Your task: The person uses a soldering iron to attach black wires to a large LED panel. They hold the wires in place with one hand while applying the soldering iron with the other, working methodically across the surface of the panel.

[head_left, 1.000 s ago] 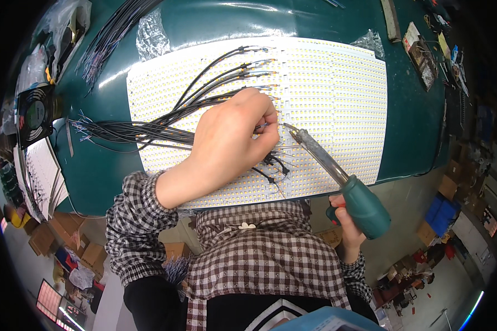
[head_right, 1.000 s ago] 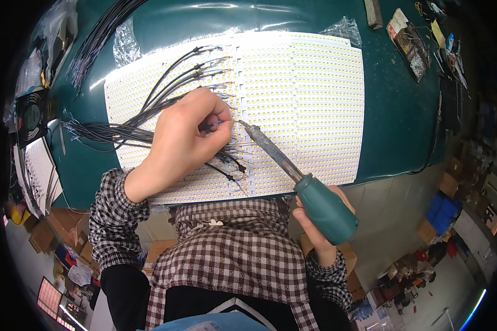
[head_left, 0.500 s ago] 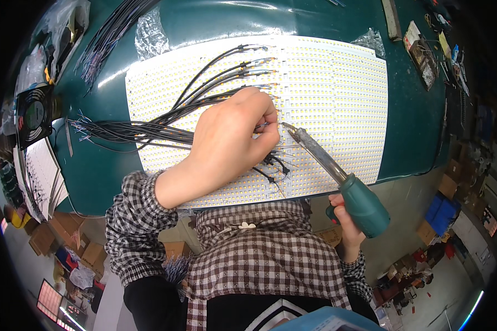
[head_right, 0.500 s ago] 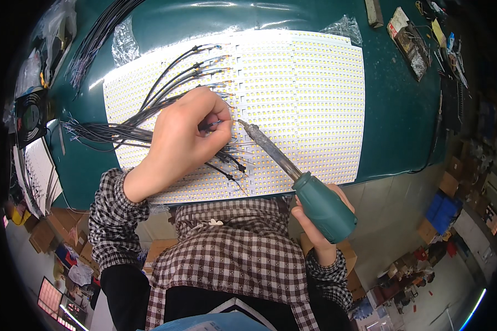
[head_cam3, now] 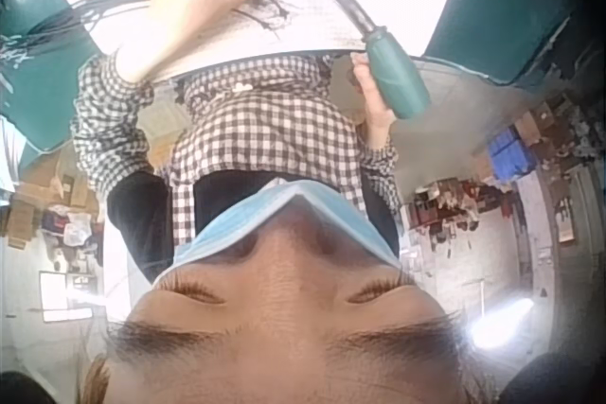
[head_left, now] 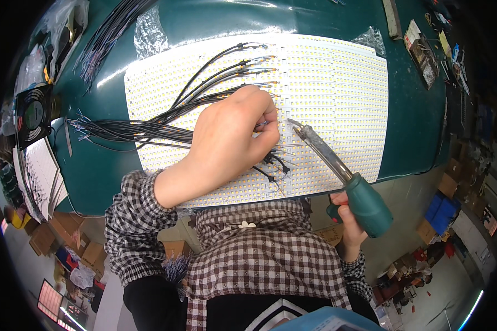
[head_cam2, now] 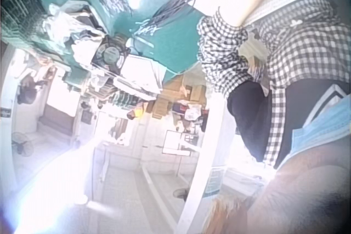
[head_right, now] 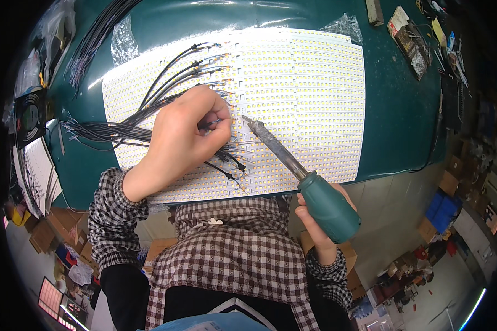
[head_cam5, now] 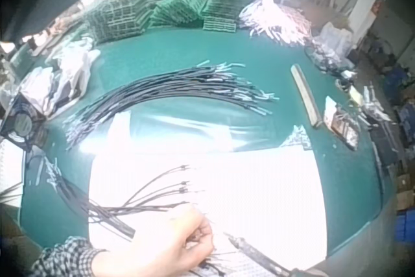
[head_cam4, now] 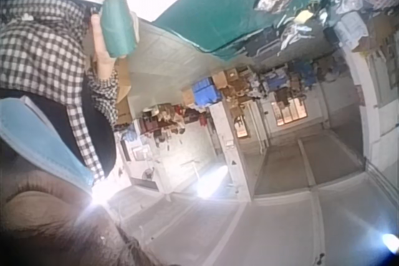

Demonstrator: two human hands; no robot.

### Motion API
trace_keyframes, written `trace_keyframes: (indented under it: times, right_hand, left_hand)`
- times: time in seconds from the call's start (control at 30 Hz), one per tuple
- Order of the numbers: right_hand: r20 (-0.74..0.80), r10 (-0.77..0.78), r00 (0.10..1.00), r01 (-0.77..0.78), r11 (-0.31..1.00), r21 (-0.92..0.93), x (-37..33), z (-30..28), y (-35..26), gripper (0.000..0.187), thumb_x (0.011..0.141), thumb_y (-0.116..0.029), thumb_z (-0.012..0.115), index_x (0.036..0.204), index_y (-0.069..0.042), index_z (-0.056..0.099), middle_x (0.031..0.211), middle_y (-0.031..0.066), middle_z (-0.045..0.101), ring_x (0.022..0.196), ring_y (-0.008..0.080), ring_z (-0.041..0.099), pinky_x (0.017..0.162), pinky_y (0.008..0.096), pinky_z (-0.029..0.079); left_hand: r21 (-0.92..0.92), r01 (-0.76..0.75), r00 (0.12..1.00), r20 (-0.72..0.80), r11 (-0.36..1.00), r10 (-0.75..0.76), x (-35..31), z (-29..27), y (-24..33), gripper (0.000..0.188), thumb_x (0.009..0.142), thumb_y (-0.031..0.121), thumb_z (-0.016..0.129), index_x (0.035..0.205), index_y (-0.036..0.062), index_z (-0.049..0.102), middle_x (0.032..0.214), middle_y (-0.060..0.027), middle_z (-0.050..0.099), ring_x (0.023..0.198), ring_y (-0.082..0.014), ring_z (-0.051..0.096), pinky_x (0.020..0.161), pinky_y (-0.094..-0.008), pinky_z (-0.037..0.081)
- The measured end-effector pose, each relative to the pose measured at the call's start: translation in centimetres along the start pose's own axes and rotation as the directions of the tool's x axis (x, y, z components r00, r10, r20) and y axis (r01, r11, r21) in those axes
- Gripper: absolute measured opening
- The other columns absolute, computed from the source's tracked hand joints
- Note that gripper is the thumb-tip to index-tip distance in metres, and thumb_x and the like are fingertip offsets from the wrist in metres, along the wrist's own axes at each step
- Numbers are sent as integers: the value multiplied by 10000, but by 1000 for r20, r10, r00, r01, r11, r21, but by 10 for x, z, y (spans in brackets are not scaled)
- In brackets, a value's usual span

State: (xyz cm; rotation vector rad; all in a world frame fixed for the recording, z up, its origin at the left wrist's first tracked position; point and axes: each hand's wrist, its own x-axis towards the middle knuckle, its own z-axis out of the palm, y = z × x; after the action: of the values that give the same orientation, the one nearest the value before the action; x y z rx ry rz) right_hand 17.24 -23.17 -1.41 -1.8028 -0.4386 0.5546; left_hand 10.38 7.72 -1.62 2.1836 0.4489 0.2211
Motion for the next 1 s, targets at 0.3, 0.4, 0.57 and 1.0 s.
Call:
trace_keyframes:
  times: [0.3, 0.4, 0.57, 1.0]
  right_hand:
    - [2, -38, 999, 39, 998, -52, 0, -3, -1, 270, 827, -108, 861, 1022, 40, 747, 961, 119, 731, 862, 204, 717, 755, 326, 596]
    - [-108, 21, 994, -4, 988, 153, 0, 6, -9, 260, 839, -72, 824, 1047, 48, 722, 973, 126, 729, 865, 218, 714, 779, 352, 602]
    - [-41, -68, 997, 69, 998, 15, 4, 1, -4, 344, 934, -187, 691, 1113, 103, 642, 907, 157, 674, 834, 273, 685, 819, 451, 610]
    - [-81, -109, 991, 115, 991, 71, 1, -2, 4, 445, 935, -220, 695, 1203, 127, 618, 897, 166, 676, 818, 272, 685, 792, 450, 623]
  left_hand:
    - [109, -120, 990, -56, 987, 127, -5, -5, 4, 150, 822, 79, 770, 899, 68, 642, 873, -92, 643, 738, -284, 648, 619, -395, 506]
    - [319, -336, 923, -76, 886, 377, -20, -19, 8, 238, 781, 95, 858, 935, 79, 677, 862, -52, 639, 799, -266, 616, 674, -369, 480]
    - [354, -263, 963, 33, 897, 269, -39, -28, 12, 235, 790, 93, 856, 940, 74, 675, 827, -64, 636, 750, -267, 620, 626, -375, 483]
    - [249, -300, 953, 38, 921, 300, -9, -14, 11, 161, 850, 109, 789, 966, 52, 693, 824, -104, 663, 758, -313, 656, 668, -405, 510]
